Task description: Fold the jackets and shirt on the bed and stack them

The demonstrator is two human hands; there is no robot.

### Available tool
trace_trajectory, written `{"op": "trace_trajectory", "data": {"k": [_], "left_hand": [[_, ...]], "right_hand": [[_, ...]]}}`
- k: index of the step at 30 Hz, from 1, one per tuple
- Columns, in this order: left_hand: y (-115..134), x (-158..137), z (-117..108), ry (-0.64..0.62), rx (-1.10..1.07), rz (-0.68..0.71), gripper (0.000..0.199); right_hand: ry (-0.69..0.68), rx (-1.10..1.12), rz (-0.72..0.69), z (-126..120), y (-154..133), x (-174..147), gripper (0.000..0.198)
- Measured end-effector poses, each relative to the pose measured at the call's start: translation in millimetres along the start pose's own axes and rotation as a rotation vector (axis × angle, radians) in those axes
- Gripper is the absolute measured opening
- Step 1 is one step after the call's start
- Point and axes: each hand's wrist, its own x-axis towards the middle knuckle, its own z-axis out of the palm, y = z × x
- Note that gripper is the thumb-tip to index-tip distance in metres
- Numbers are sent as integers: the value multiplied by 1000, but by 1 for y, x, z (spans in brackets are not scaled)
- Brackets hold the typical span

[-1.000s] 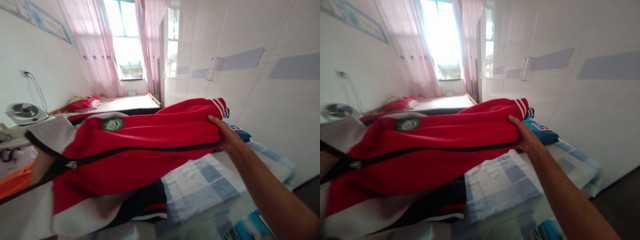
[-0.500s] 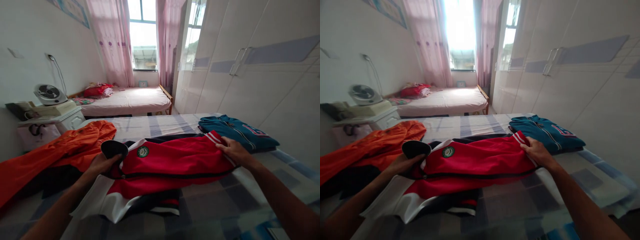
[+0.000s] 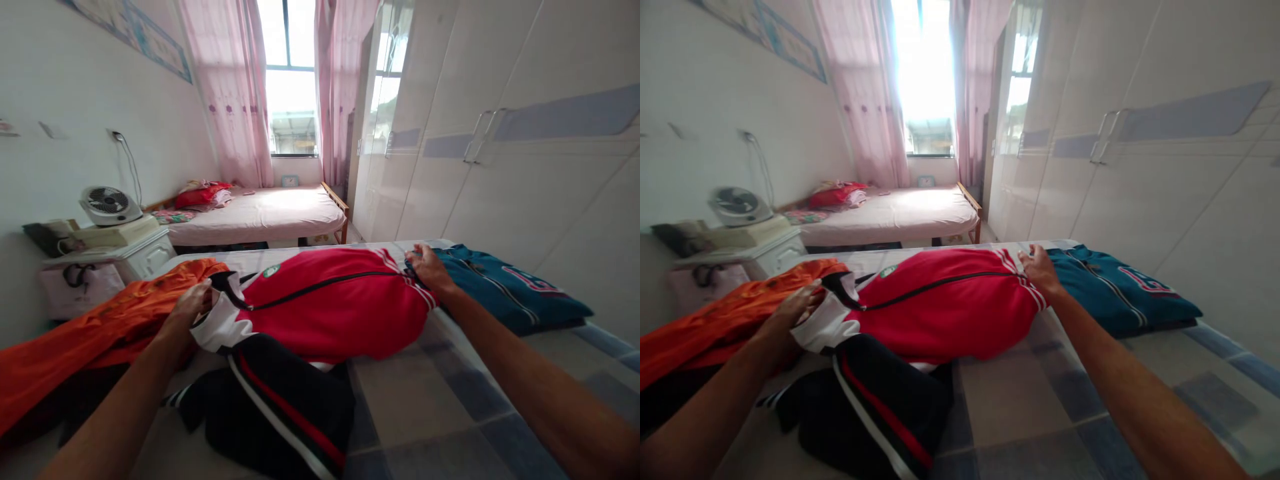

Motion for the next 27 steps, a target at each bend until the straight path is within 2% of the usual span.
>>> {"op": "trace_trajectory", "data": {"k": [2,4,5,8,10,12,14,16,19,21,24,25,27], "left_hand": [[-16,-16,4,-33,-59,-39,52],[-30,-34,2,-51,-27,23,54],[-35,-43,1,-59,36,122,54],[-42,-68,1,-115,322,567,60],[-39,-82,8,-186,470,796,68],[-31,-92,20,-232,538,890,72],[-21,-96,35,-252,544,905,69],[-11,-95,49,-307,512,889,58],[7,-84,50,-409,396,768,32],[18,-74,32,-402,259,659,24],[28,-66,-14,-348,68,575,21],[27,-68,-31,-372,45,554,21],[18,-80,-59,-517,41,490,24]], "right_hand": [[-58,-53,-12,5,18,-32,50],[-89,-138,-84,3,33,-67,52],[-94,-180,-121,-1,39,-82,54],[-77,-233,-150,-13,52,-111,63],[-55,-209,-30,-18,57,-114,71],[-87,-128,125,-17,61,-107,76],[-180,-11,192,-11,62,-95,75],[-257,74,191,-2,59,-84,65],[-241,149,152,7,43,-72,47],[-178,165,50,2,23,-68,42],[-17,4,-131,-31,-9,-72,38],[52,-83,-169,-47,-16,-75,37],[125,-240,-170,-80,-17,-85,38]]}}
